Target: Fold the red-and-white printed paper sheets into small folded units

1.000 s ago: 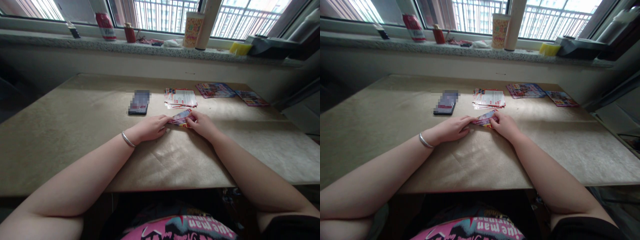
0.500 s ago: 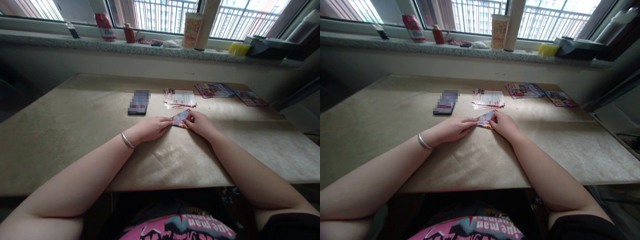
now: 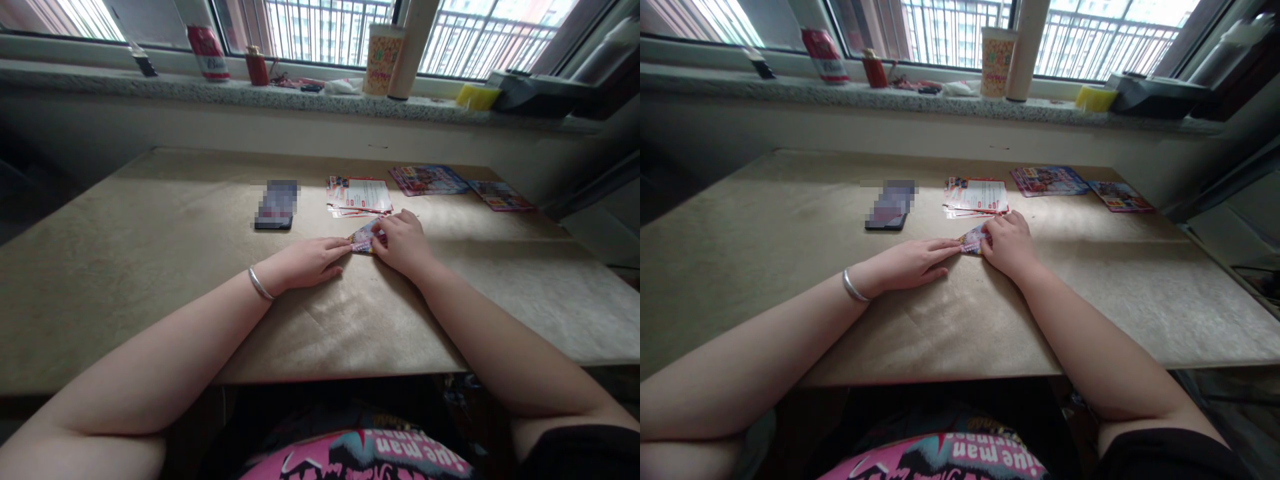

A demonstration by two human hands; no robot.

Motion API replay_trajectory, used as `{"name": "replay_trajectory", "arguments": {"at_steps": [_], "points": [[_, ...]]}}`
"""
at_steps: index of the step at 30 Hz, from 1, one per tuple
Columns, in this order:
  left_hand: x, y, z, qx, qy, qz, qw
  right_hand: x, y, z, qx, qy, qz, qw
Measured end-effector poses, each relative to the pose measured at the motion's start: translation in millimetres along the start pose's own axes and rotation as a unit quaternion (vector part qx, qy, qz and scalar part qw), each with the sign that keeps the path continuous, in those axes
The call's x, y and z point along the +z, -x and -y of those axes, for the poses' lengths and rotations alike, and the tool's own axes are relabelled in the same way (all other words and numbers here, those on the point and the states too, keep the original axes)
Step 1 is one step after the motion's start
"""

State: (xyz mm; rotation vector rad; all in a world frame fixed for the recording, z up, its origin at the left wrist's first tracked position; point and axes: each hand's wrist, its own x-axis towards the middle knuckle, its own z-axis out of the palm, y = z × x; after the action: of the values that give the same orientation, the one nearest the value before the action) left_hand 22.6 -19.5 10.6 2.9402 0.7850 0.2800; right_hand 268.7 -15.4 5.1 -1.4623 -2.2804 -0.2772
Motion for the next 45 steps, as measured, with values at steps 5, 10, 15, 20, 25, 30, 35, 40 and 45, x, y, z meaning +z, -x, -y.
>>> {"name": "replay_trajectory", "arguments": {"at_steps": [5, 10, 15, 20, 25, 30, 35, 40, 45], "points": [[1, -1, -1, -0.004, 0.016, 0.012, 1.0, 1, -3, 16, -0.039, -0.02, 0.062, 0.997], [1, -1, -2, -0.01, -0.003, 0.012, 1.0, 7, -5, 14, -0.004, -0.04, 0.069, 0.997], [-4, 1, -3, -0.016, -0.031, 0.013, 0.999, 15, -7, 4, 0.012, -0.082, 0.069, 0.994], [-10, 2, -3, -0.011, -0.06, 0.008, 0.998, 23, -9, -1, 0.027, -0.119, 0.067, 0.99], [-12, 2, -4, -0.033, -0.084, 0.002, 0.996, 26, -11, -3, 0.028, -0.121, 0.072, 0.99], [-12, 1, -8, -0.043, -0.1, -0.009, 0.994, 24, -12, -2, 0.03, -0.113, 0.084, 0.99], [-12, 1, -10, -0.043, -0.106, -0.008, 0.993, 21, -13, 0, 0.032, -0.095, 0.091, 0.991], [-8, 3, -5, -0.031, -0.109, -0.017, 0.993, 12, -8, 9, 0.037, -0.013, 0.094, 0.995], [-1, 2, 4, -0.006, -0.108, -0.021, 0.994, 3, 0, 28, -0.034, 0.107, 0.05, 0.992]]}}
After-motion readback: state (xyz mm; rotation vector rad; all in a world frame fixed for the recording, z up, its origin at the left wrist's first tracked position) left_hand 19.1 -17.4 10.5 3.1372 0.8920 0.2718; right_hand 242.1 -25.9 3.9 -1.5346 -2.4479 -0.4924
